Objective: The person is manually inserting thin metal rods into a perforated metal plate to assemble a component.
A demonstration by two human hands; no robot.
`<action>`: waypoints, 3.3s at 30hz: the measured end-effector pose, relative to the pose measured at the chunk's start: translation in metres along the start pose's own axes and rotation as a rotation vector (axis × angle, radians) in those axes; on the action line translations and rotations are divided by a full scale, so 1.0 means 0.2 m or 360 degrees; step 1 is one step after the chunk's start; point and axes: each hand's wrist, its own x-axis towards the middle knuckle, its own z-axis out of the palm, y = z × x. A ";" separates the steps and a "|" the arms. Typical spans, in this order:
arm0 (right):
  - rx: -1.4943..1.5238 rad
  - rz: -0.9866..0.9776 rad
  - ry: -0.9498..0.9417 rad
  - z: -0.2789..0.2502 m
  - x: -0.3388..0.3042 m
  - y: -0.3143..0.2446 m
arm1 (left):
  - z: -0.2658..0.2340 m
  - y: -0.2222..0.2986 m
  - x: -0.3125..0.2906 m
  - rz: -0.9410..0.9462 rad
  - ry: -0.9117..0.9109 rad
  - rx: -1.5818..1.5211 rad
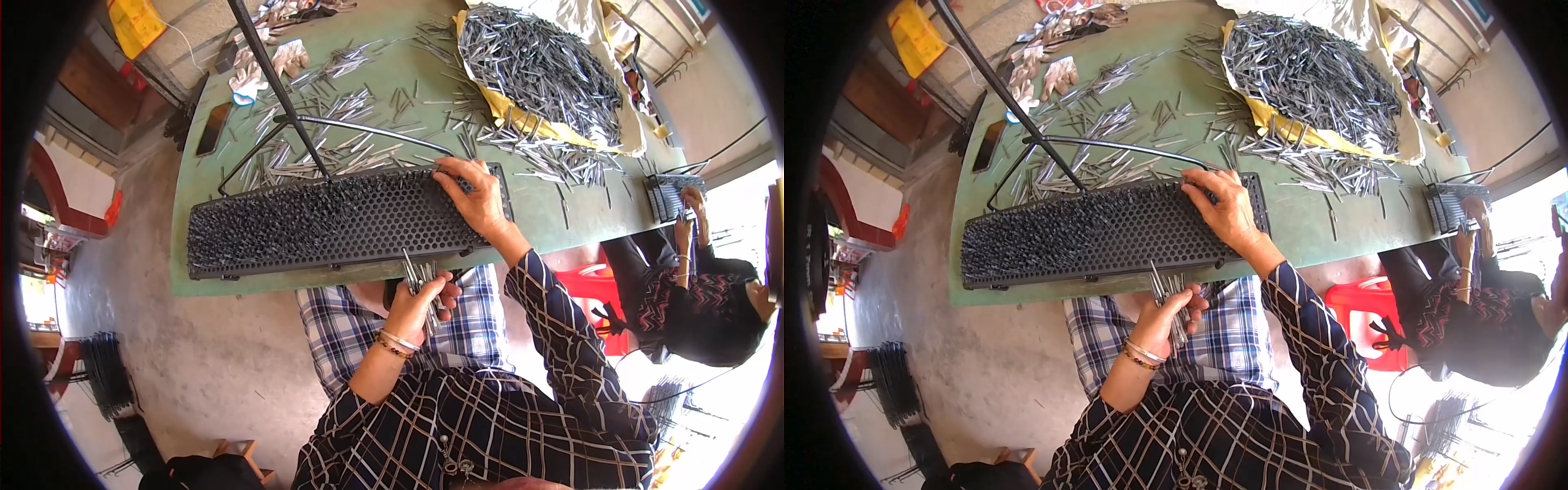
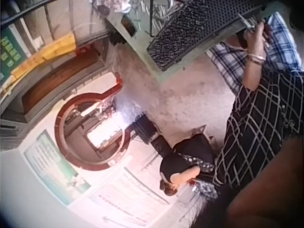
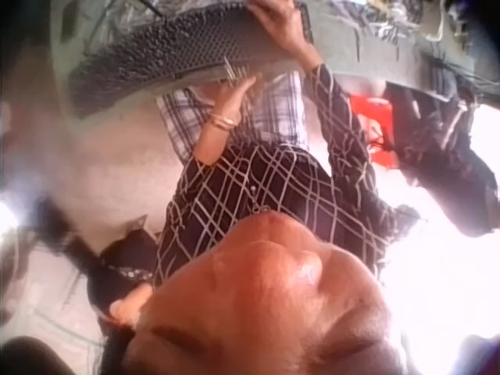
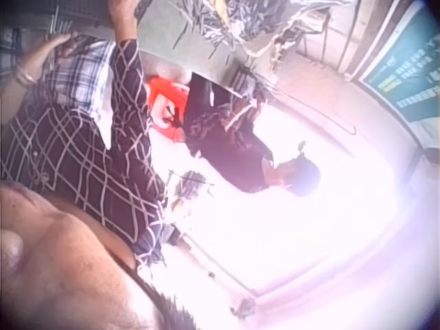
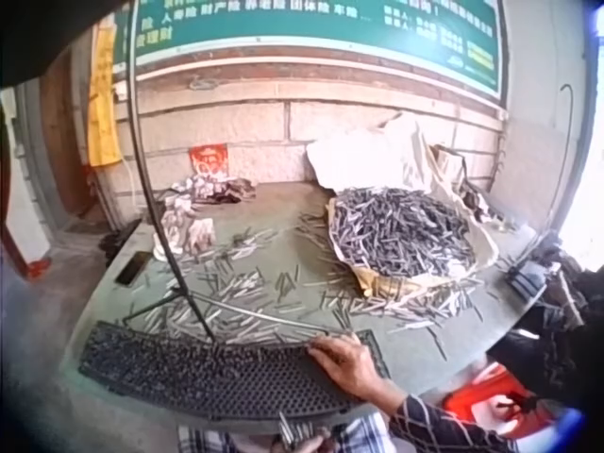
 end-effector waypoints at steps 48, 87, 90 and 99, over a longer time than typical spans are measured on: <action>-0.0457 -0.0260 -0.0084 -0.03 0.07 -0.07 | -0.04 0.03 0.11 -0.0086 -0.0102 -0.0170; 0.0857 0.0935 -0.0874 -0.20 -0.13 -0.19 | 0.06 0.09 0.07 0.0077 -0.0081 -0.0146; 0.0959 0.0964 -0.0842 -0.20 -0.13 -0.17 | 0.06 0.08 0.08 0.0113 -0.0044 -0.0097; 0.0966 0.1108 -0.0932 -0.19 -0.15 -0.15 | 0.01 0.10 0.08 0.0138 -0.0073 0.0032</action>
